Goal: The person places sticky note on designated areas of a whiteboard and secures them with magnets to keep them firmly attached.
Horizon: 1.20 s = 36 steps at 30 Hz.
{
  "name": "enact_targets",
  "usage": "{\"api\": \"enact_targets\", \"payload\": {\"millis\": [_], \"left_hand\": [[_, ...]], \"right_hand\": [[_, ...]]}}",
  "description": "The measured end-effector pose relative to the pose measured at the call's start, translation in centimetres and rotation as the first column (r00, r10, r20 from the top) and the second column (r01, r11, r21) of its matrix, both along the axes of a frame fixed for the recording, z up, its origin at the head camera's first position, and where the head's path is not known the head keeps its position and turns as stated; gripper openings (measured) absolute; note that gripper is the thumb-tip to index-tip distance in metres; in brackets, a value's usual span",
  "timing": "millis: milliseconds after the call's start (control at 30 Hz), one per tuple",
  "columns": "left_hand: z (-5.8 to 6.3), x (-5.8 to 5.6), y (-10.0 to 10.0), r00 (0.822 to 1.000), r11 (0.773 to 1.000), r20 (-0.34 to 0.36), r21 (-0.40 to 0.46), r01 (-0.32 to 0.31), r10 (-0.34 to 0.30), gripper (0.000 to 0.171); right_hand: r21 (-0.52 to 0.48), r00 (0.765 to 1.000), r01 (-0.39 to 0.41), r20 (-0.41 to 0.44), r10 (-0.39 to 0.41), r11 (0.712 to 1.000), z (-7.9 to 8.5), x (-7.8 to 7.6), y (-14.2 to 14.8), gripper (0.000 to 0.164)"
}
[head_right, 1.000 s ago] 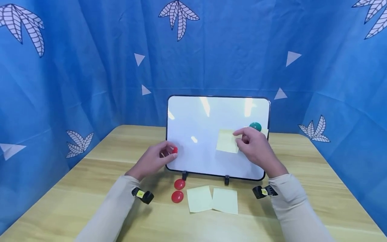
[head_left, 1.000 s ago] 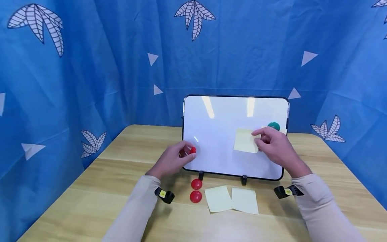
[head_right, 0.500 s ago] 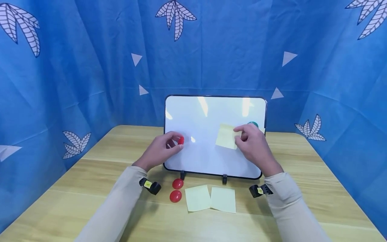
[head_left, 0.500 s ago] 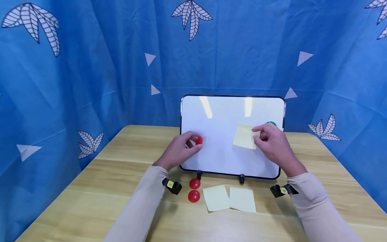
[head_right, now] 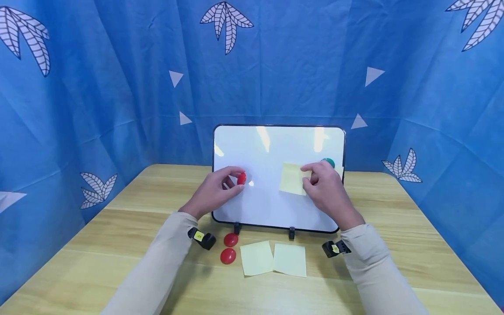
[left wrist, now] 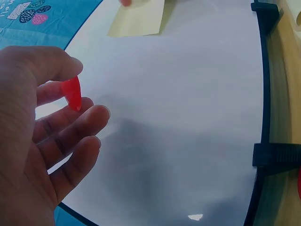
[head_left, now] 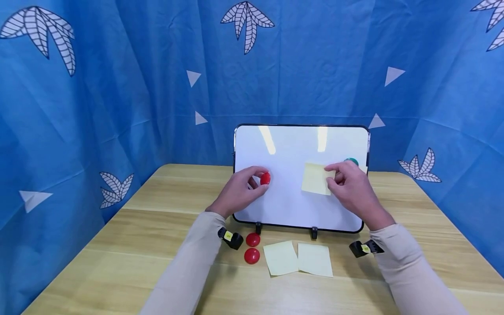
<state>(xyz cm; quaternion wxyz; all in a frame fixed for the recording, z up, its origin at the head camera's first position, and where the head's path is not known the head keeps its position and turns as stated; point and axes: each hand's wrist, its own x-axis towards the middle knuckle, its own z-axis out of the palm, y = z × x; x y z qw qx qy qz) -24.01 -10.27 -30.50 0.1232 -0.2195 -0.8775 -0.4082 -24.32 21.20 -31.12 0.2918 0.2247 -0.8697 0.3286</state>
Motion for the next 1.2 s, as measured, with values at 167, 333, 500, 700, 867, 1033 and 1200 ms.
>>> {"api": "enact_targets", "payload": {"millis": [167,333,500,700,867,1033,1200], "left_hand": [[0.3,-0.2,0.5,0.999,1.000,-0.038,-0.015,-0.005,0.004,0.054],[0.4,-0.4,0.9,0.998,0.999,-0.064,-0.034,-0.008,0.006,0.056],[0.6,-0.6,1.4,0.997,1.000,-0.078,-0.025,-0.014,0.012,0.054],[0.7,-0.8,2.2,0.995,1.000,-0.102,-0.007,-0.016,0.016,0.053],[1.0,-1.2,3.1,0.989,1.000,-0.145,0.011,-0.003,0.005,0.053],[1.3,-1.5,4.2,0.984,1.000,-0.179,0.003,-0.009,0.010,0.055],[1.7,-1.6,5.4,0.982,1.000,-0.186,-0.028,-0.015,0.009,0.056]], "right_hand": [[-0.001,0.999,0.005,-0.042,-0.005,1.000,-0.2,0.0,-0.2,0.024],[0.014,0.998,0.020,-0.061,-0.019,1.000,-0.3,0.0,-0.3,0.026],[0.024,0.997,0.016,-0.076,-0.014,1.000,-0.4,0.0,-0.5,0.028],[0.040,0.992,0.026,-0.124,-0.020,0.999,-0.7,-0.2,-0.7,0.032],[0.042,0.986,0.049,-0.161,-0.041,0.998,-0.8,-0.3,-0.7,0.034],[0.029,0.983,0.062,-0.174,-0.056,0.998,-0.9,-0.2,-0.9,0.034],[0.014,0.982,0.080,-0.171,-0.076,0.997,-1.0,-0.3,-1.0,0.023]]}}
